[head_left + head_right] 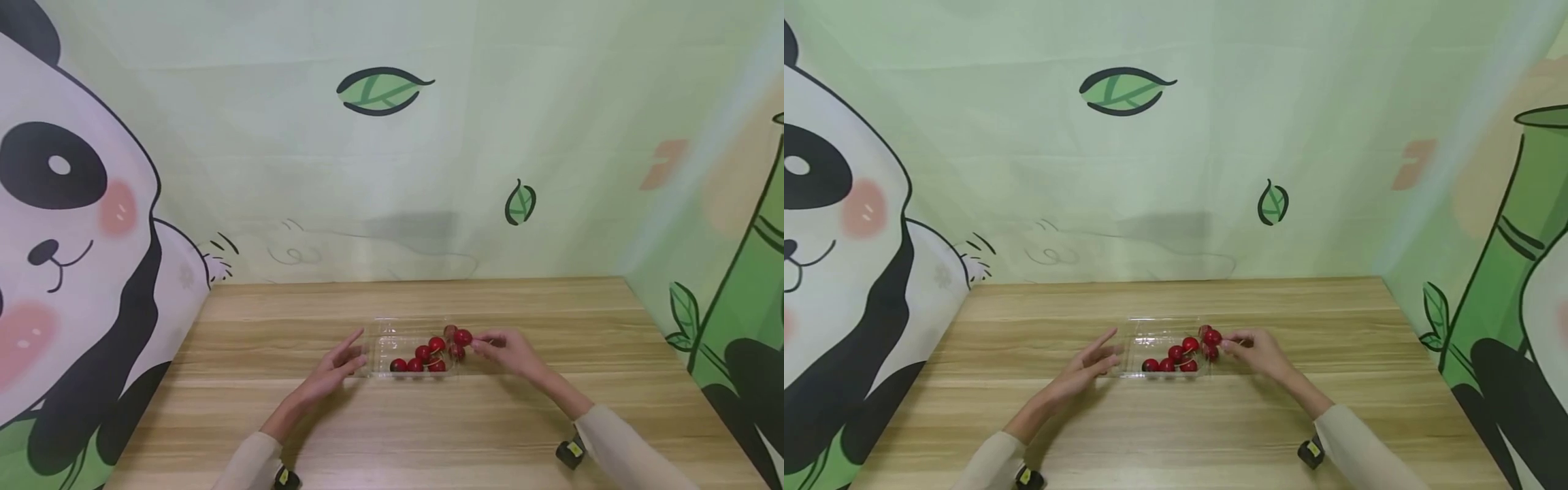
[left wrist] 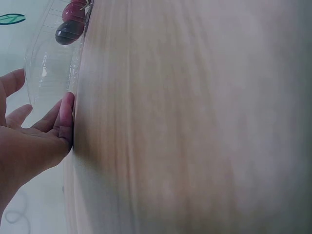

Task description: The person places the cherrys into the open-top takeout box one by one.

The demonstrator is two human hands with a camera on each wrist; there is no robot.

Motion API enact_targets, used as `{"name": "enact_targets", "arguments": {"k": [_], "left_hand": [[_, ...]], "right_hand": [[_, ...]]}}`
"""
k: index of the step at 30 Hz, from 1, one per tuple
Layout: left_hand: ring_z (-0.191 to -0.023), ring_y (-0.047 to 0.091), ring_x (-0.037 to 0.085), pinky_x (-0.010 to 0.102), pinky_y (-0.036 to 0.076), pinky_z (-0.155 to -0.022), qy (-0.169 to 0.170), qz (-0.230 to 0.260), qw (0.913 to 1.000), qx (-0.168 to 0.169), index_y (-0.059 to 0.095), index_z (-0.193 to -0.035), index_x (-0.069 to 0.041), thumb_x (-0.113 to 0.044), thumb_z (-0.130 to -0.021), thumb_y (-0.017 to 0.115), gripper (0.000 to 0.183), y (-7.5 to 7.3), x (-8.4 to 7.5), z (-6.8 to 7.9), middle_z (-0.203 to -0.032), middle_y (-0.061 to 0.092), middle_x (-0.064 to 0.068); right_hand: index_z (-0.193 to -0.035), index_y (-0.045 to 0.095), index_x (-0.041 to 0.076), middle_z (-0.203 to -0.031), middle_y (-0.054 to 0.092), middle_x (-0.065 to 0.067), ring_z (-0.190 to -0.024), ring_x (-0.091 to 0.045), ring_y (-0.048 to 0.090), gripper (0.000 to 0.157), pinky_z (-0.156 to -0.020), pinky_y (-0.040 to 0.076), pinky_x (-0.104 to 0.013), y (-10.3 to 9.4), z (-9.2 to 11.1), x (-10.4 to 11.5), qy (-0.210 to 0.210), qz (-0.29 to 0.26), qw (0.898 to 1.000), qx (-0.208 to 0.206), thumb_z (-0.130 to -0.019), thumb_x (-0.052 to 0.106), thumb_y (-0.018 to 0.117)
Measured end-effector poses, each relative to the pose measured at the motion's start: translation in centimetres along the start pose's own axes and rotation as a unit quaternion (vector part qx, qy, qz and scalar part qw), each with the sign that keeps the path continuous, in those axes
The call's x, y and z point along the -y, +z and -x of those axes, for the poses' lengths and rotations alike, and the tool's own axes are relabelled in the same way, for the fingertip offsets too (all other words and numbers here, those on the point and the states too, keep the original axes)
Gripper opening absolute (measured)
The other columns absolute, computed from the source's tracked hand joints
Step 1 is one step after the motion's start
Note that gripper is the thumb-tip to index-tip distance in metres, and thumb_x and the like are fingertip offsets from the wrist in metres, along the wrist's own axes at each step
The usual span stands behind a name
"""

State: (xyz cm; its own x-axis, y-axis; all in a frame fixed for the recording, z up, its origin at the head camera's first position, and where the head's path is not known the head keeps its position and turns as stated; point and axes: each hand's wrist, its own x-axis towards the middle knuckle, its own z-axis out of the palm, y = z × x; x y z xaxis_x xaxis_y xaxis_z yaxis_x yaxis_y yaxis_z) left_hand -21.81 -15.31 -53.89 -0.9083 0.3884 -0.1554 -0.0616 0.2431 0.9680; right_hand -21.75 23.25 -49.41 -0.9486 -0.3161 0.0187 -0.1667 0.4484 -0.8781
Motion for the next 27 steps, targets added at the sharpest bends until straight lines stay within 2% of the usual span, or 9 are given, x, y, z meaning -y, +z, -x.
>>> {"name": "enact_targets", "arguments": {"k": [4,8,15,18,24,27], "left_hand": [[-0.145,0.043,0.042,0.056,0.038,-0.119,-0.003,-0.002,1.0,-0.002,0.022,-0.164,-0.02,-0.021,-0.107,0.054,0.066,-0.1,0.0,0.0,-0.16,0.039,0.025],[-0.145,0.044,0.042,0.055,0.039,-0.118,-0.001,-0.002,1.0,-0.001,0.021,-0.164,-0.019,-0.02,-0.107,0.053,0.066,0.0,0.0,-0.1,-0.16,0.039,0.025],[-0.144,0.044,0.043,0.056,0.039,-0.118,0.005,0.002,1.0,0.004,0.021,-0.165,-0.018,-0.02,-0.107,0.053,0.066,0.1,-0.2,0.0,-0.16,0.039,0.027],[-0.145,0.043,0.043,0.056,0.039,-0.118,0.006,0.006,1.0,0.005,0.021,-0.165,-0.018,-0.022,-0.107,0.054,0.067,0.1,-0.3,0.1,-0.16,0.039,0.026],[-0.145,0.042,0.042,0.056,0.037,-0.119,0.0,0.008,1.0,0.004,0.021,-0.165,-0.019,-0.022,-0.108,0.053,0.065,0.2,-0.2,0.1,-0.16,0.039,0.025],[-0.145,0.042,0.043,0.057,0.036,-0.12,0.0,0.01,0.9999,0.002,0.022,-0.164,-0.02,-0.02,-0.108,0.052,0.064,0.2,-0.2,0.1,-0.16,0.039,0.026]], "right_hand": [[-0.112,0.075,-0.004,-0.104,0.076,-0.024,-0.088,-0.028,0.071,0.027,-0.072,0.061,-0.034,0.1,-1.1,1.0,0.009,0.004,1.0,0.0,-0.099,0.019,0.068],[-0.113,0.076,0.001,-0.105,0.077,-0.021,-0.088,-0.03,0.069,0.026,-0.067,0.057,-0.032,0.5,-2.1,1.9,0.005,0.011,1.0,0.011,-0.098,0.022,0.069],[-0.111,0.076,-0.002,-0.106,0.077,-0.022,-0.09,-0.033,0.072,0.023,-0.072,0.061,-0.035,1.8,-3.4,2.9,-0.025,0.024,0.999,0.031,-0.098,0.017,0.069],[-0.11,0.076,-0.001,-0.104,0.077,-0.022,-0.086,-0.034,0.072,0.023,-0.07,0.061,-0.035,2.4,-3.8,3.4,-0.031,0.028,0.998,0.038,-0.098,0.017,0.069],[-0.107,0.078,0.001,-0.099,0.078,-0.018,-0.072,-0.017,0.065,0.019,-0.061,0.053,-0.021,3.8,-5.2,4.2,-0.059,0.057,0.995,0.055,-0.098,0.016,0.07],[-0.103,0.079,0.002,-0.097,0.079,-0.014,-0.073,-0.008,0.063,0.016,-0.064,0.051,-0.018,4.6,-5.8,4.5,-0.082,0.084,0.991,0.063,-0.096,0.015,0.072]]}}
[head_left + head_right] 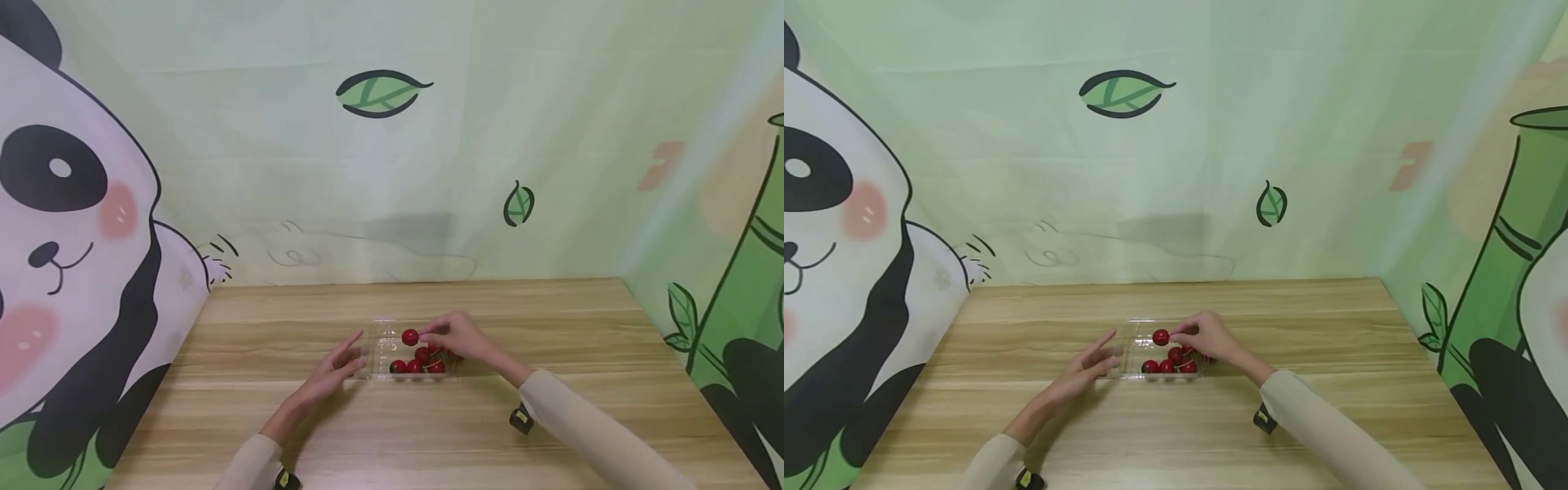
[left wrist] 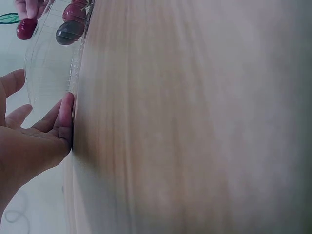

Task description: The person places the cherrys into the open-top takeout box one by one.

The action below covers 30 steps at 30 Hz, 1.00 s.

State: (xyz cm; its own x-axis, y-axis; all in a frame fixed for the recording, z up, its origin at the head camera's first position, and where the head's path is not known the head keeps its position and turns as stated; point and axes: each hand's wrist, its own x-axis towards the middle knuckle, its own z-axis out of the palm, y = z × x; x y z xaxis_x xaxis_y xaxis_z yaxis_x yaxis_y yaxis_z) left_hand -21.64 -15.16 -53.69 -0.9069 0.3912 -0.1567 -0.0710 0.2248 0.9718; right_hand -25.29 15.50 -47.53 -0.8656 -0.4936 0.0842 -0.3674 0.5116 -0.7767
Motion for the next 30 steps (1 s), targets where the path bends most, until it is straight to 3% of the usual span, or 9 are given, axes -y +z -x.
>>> {"name": "enact_targets", "arguments": {"k": [6,13,17,23,30], "left_hand": [[-0.145,0.043,0.043,0.055,0.039,-0.118,0.008,-0.005,0.9999,0.004,0.021,-0.165,-0.021,-0.025,-0.107,0.054,0.066,-0.2,0.2,0.0,-0.16,0.038,0.026],[-0.143,0.045,0.043,0.052,0.042,-0.116,0.022,-0.009,0.9997,0.003,0.025,-0.164,-0.021,-0.027,-0.106,0.056,0.066,-0.3,0.3,-0.1,-0.158,0.04,0.027],[-0.142,0.046,0.043,0.051,0.044,-0.114,0.023,-0.009,0.9997,0.003,0.026,-0.163,-0.02,-0.026,-0.106,0.056,0.065,-0.3,0.3,0.0,-0.158,0.041,0.027],[-0.142,0.046,0.043,0.052,0.044,-0.114,0.02,-0.009,0.9998,0.002,0.026,-0.163,-0.019,-0.025,-0.107,0.055,0.064,-0.2,0.3,0.0,-0.158,0.042,0.027],[-0.142,0.046,0.043,0.053,0.045,-0.113,0.024,-0.014,0.9996,0.003,0.03,-0.162,-0.02,-0.023,-0.107,0.055,0.061,-0.2,0.0,0.0,-0.158,0.042,0.027]], "right_hand": [[-0.099,0.079,0.002,-0.094,0.079,-0.011,-0.078,-0.01,0.07,0.012,-0.073,0.057,-0.02,1.2,-1.1,0.2,-0.057,0.068,0.996,0.012,-0.094,0.012,0.073],[-0.097,0.08,0.012,-0.091,0.079,-0.001,-0.079,-0.007,0.068,0.009,-0.076,0.056,-0.022,2.3,-1.7,-0.1,-0.054,0.139,0.989,0.021,-0.093,0.017,0.074],[-0.095,0.079,0.012,-0.09,0.078,0.0,-0.08,-0.008,0.068,0.007,-0.079,0.056,-0.026,2.7,-1.8,-0.4,-0.074,0.167,0.983,0.031,-0.092,0.016,0.075],[-0.094,0.08,0.009,-0.091,0.079,-0.004,-0.083,-0.015,0.072,0.006,-0.083,0.059,-0.032,2.8,-1.7,-0.7,-0.109,0.187,0.976,0.032,-0.09,0.012,0.076],[-0.101,0.08,0.009,-0.095,0.078,-0.004,-0.085,-0.013,0.069,0.011,-0.078,0.056,-0.025,2.2,-1.3,-0.8,-0.082,0.159,0.984,0.017,-0.093,0.014,0.074]]}}
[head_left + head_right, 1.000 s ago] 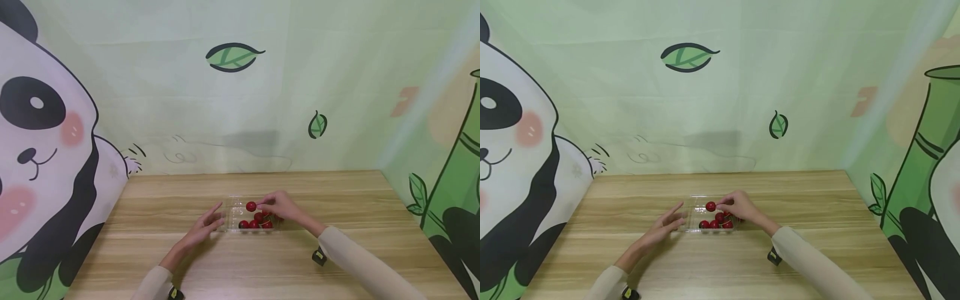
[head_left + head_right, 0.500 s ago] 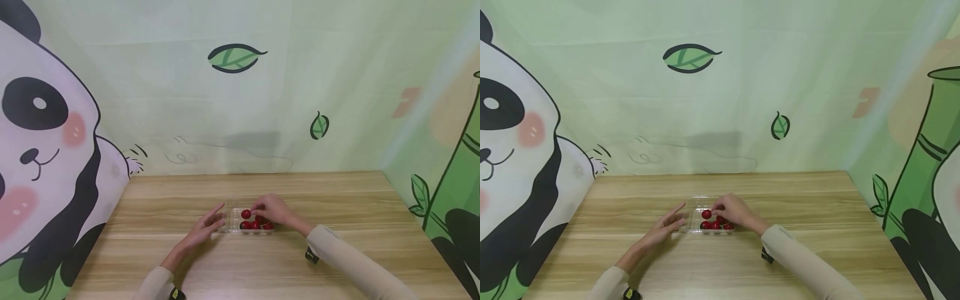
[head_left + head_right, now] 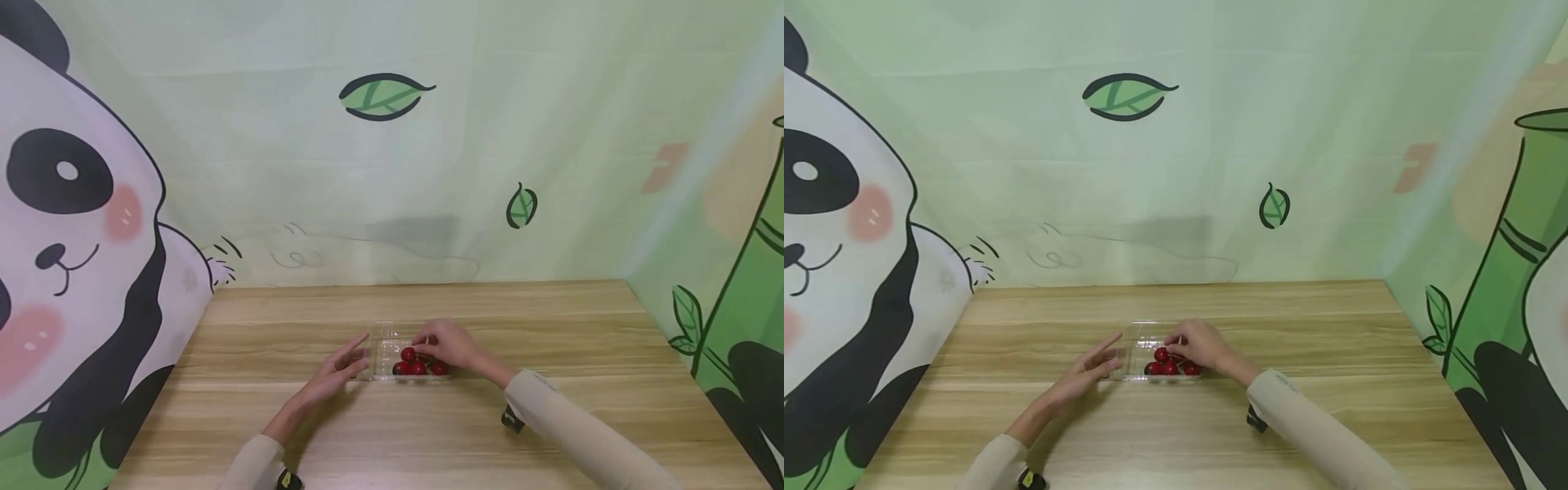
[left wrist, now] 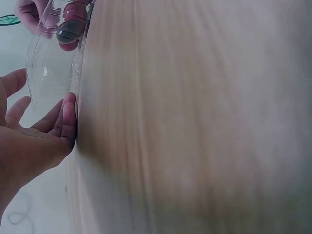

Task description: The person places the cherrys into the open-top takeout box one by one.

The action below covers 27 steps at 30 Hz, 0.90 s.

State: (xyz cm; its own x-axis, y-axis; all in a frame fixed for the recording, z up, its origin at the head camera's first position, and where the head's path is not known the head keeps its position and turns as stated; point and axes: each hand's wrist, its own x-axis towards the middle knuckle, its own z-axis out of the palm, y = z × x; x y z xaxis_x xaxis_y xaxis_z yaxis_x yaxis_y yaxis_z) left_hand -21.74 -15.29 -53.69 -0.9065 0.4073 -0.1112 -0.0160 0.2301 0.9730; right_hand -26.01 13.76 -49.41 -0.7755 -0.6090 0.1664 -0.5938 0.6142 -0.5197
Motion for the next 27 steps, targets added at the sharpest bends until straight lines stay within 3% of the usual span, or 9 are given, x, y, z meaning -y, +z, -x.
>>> {"name": "enact_targets", "arguments": {"k": [9,16,22,27], "left_hand": [[-0.14,0.046,0.045,0.052,0.048,-0.111,0.016,-0.032,0.9993,0.01,0.031,-0.162,-0.016,-0.022,-0.106,0.055,0.06,0.0,-0.7,0.1,-0.156,0.043,0.029],[-0.135,0.052,0.048,0.06,0.044,-0.112,0.056,-0.123,0.9907,0.015,0.035,-0.16,-0.012,-0.025,-0.106,0.056,0.059,-0.5,-1.2,0.0,-0.155,0.045,0.029],[-0.132,0.056,0.047,0.059,0.047,-0.109,0.066,-0.14,0.9878,0.021,0.04,-0.157,-0.01,-0.023,-0.105,0.058,0.056,-1.1,-1.2,0.1,-0.153,0.047,0.03],[-0.13,0.057,0.047,0.058,0.049,-0.107,0.069,-0.145,0.9868,0.022,0.042,-0.156,-0.012,-0.023,-0.105,0.059,0.055,-1.4,-1.2,0.1,-0.152,0.048,0.03]], "right_hand": [[-0.107,0.077,0.001,-0.096,0.076,-0.01,-0.078,-0.008,0.065,0.015,-0.068,0.055,-0.019,-2.3,2.2,-1.7,0.004,-0.111,0.993,-0.046,-0.095,0.007,0.071],[-0.108,0.075,-0.003,-0.099,0.077,-0.013,-0.084,-0.013,0.068,0.016,-0.072,0.057,-0.021,-3.0,4.8,-3.4,0.023,-0.128,0.989,-0.068,-0.095,0.006,0.07],[-0.107,0.075,-0.002,-0.103,0.077,-0.017,-0.09,-0.022,0.071,0.016,-0.076,0.058,-0.022,-3.3,6.5,-4.9,0.067,-0.129,0.986,-0.077,-0.095,0.006,0.07],[-0.114,0.072,-0.003,-0.107,0.075,-0.02,-0.091,-0.032,0.07,0.022,-0.071,0.062,-0.033,-3.6,7.3,-6.3,0.12,-0.144,0.979,-0.076,-0.096,0.009,0.069]]}}
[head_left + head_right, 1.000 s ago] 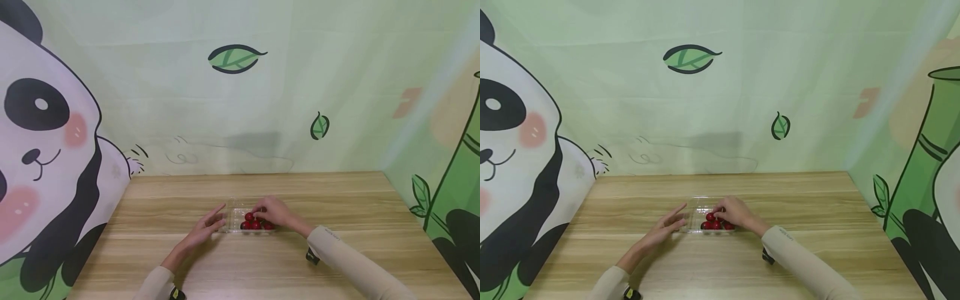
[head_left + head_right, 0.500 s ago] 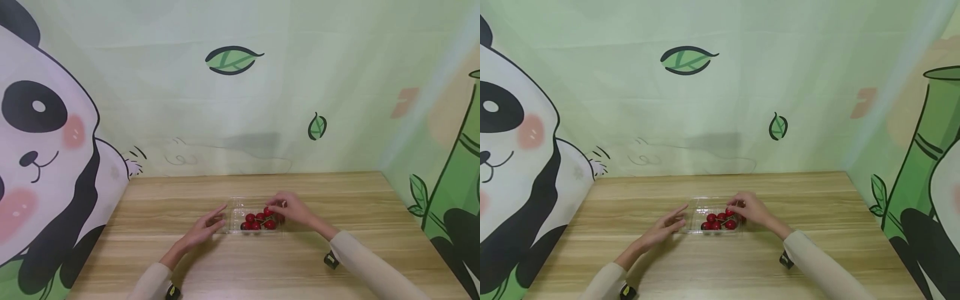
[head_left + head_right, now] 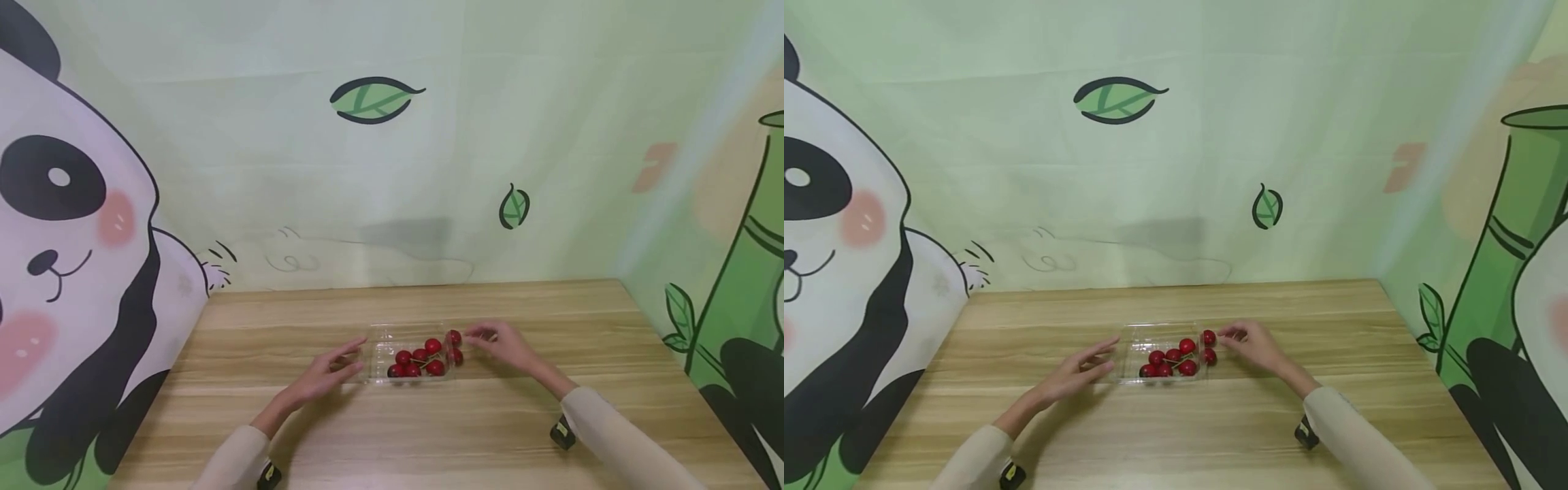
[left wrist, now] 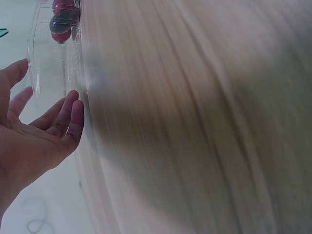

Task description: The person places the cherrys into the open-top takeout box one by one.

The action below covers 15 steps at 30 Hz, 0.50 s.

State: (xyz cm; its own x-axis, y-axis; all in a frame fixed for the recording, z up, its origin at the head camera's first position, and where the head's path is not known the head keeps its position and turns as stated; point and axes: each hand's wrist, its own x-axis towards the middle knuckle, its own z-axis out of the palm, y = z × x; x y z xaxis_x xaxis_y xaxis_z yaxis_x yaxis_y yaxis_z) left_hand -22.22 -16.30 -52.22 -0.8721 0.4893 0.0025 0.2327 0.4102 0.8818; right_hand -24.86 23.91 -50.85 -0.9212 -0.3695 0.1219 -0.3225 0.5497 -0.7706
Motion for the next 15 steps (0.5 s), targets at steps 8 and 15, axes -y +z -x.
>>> {"name": "enact_targets", "arguments": {"k": [8,15], "left_hand": [[-0.129,0.057,0.047,0.058,0.049,-0.107,0.003,-0.006,1.0,0.001,0.041,-0.156,-0.009,-0.022,-0.105,0.059,0.056,-0.3,0.1,0.3,-0.153,0.047,0.03],[-0.132,0.054,0.049,0.06,0.047,-0.109,-0.006,0.001,1.0,0.001,0.04,-0.157,-0.011,-0.021,-0.105,0.058,0.057,-0.4,0.0,0.5,-0.153,0.046,0.031]], "right_hand": [[-0.12,0.07,-0.003,-0.109,0.074,-0.021,-0.093,-0.03,0.071,0.03,-0.072,0.061,-0.03,0.0,-0.6,-1.6,0.03,-0.022,0.999,-0.002,-0.096,0.015,0.07],[-0.133,0.062,-0.005,-0.116,0.072,-0.025,-0.101,-0.032,0.071,0.043,-0.076,0.059,-0.026,1.2,-1.7,-2.1,0.048,-0.086,0.995,0.013,-0.096,0.014,0.072]]}}
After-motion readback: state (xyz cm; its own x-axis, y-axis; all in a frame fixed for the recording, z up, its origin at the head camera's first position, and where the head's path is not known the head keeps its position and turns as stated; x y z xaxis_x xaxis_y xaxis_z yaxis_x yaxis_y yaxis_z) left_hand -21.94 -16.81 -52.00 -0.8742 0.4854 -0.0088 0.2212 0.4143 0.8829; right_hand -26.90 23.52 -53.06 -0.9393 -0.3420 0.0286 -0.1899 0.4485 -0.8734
